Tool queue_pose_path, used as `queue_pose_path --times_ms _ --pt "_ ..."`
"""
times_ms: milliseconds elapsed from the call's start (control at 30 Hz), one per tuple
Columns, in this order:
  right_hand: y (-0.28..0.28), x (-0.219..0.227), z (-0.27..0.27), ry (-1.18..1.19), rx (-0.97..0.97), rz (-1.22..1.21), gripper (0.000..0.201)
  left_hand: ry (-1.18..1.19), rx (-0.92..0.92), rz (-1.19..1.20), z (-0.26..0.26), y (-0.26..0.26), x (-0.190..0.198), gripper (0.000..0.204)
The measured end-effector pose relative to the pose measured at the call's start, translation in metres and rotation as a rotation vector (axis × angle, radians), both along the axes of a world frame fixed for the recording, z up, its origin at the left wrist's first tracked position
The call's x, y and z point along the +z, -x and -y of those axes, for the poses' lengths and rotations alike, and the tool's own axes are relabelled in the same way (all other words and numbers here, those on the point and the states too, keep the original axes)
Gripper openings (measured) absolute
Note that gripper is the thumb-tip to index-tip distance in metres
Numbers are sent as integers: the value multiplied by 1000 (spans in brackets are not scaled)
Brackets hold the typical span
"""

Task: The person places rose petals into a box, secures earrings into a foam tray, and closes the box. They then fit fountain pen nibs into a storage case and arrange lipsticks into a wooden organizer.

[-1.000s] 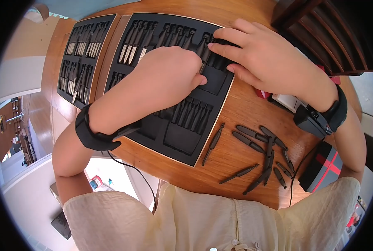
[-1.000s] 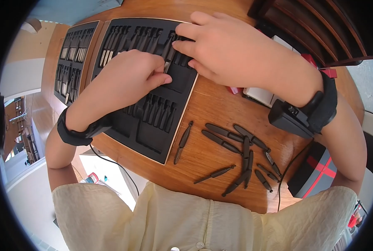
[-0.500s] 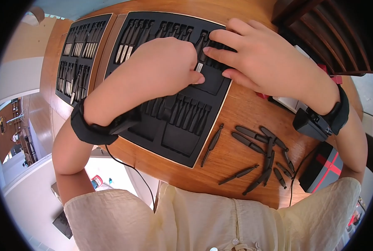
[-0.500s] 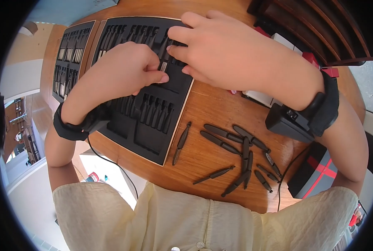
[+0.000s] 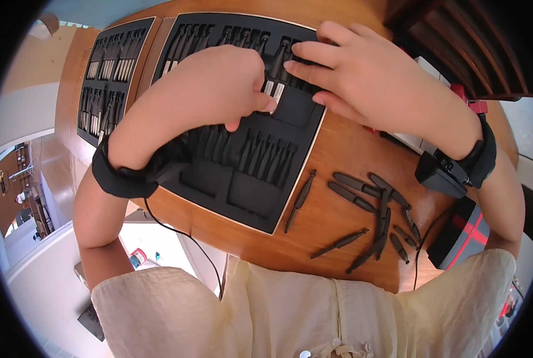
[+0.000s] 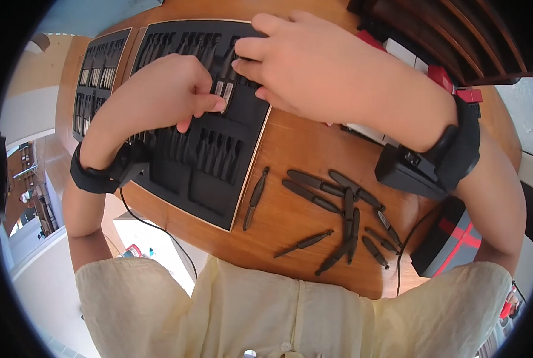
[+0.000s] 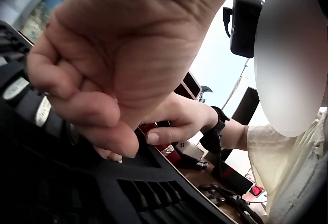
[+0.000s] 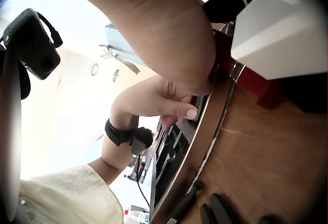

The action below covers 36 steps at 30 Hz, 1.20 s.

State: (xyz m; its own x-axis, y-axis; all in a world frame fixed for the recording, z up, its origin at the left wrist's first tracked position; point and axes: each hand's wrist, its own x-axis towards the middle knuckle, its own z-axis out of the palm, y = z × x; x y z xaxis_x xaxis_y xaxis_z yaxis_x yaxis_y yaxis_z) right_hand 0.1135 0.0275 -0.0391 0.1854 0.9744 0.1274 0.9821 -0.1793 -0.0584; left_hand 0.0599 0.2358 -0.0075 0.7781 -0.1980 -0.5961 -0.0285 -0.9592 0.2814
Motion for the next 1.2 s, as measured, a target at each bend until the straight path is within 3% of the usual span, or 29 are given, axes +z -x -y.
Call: queue_pose_path --times_ms 133,200,400,500,633,767,867,933,967,1033,1067,1200 --pt "-6 -2 -2 -29 18 36 35 -1 -1 19 0 9 1 33" --pt "-8 -5 2 -93 31 43 28 250 -265 412 3 26 -3 26" --pt "-1 15 20 -163 15 -21 21 132 -471 427 46 72 0 21" --pt "1 29 31 4 -25 -85 30 64 -531 468 58 87 -7 22" --pt "3 30 40 -62 -10 -60 29 -144 -584 321 70 91 0 20" --pt "9 30 47 -72 -32 -82 28 -79 -566 248 67 83 -2 19" --pt "8 24 49 -160 3 -1 14 14 -438 266 61 76 -8 19" --pt "8 24 50 -149 5 -22 13 243 -248 173 54 68 -5 21" --pt "9 25 50 -139 7 -41 13 242 -248 175 52 60 0 21" --pt "12 28 48 -140 28 -11 14 449 146 -227 48 45 12 22" --pt "14 29 46 -141 49 17 15 598 215 -212 43 42 13 21" --pt "16 26 32 -181 57 -162 21 637 229 -157 26 22 26 18"
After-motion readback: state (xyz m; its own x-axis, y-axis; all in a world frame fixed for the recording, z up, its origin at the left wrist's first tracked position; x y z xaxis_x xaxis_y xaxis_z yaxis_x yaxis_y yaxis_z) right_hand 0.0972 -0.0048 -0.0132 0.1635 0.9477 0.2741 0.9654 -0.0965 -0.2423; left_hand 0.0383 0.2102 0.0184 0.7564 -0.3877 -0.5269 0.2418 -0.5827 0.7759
